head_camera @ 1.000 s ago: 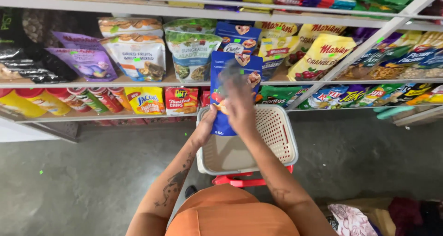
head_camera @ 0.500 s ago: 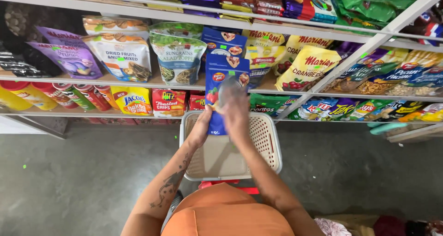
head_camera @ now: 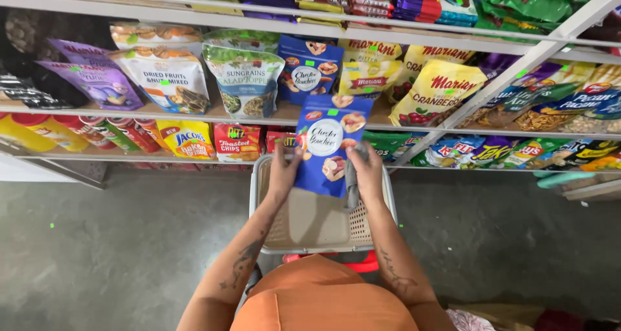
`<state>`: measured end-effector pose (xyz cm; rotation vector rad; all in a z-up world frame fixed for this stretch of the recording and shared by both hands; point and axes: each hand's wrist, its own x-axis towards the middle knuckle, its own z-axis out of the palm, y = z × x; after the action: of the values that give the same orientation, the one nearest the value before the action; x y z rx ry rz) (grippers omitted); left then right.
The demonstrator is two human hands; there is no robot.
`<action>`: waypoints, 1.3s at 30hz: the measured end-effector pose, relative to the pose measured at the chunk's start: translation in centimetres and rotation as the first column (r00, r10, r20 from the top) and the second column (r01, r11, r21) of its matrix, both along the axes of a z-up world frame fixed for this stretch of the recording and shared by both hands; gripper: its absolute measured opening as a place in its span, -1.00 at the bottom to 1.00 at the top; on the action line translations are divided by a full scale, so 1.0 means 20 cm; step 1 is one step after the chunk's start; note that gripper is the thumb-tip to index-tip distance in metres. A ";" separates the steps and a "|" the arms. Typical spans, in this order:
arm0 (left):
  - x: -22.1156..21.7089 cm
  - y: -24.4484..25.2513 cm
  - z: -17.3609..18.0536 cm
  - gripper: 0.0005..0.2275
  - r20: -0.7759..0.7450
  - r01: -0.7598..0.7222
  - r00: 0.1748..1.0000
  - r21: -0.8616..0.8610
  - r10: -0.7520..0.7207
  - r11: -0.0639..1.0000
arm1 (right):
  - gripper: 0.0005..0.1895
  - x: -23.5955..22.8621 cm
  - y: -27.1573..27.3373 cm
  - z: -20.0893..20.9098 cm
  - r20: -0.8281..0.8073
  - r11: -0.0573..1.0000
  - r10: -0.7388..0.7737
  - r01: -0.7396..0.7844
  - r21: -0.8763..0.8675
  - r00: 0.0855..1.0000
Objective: The recorder is picking up various food packages from store shelves, wiping them with a cloth, and placing them into a shopping basket.
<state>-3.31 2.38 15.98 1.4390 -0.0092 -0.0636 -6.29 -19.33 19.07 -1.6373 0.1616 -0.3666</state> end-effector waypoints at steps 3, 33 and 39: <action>-0.03 -0.05 -0.04 -0.32 0.246 0.027 0.967 0.144 -0.062 0.989 | -0.82 -0.09 0.13 0.29 0.069 0.980 -0.099 0.109 -0.164 0.993; 0.02 -0.02 -0.11 -0.45 -0.142 0.207 0.840 -0.808 -0.524 0.551 | -0.30 0.08 0.41 0.18 0.030 0.871 0.151 -0.119 -0.477 0.988; 0.04 -0.11 -0.12 -0.43 0.134 0.353 0.930 -0.583 -0.342 0.732 | -0.16 -0.21 0.58 0.26 0.359 0.818 0.193 0.052 -0.573 0.913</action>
<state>-2.46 0.22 13.61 0.7778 -0.2949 -0.3317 -10.45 -7.64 24.20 -2.1120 -0.3648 -0.7406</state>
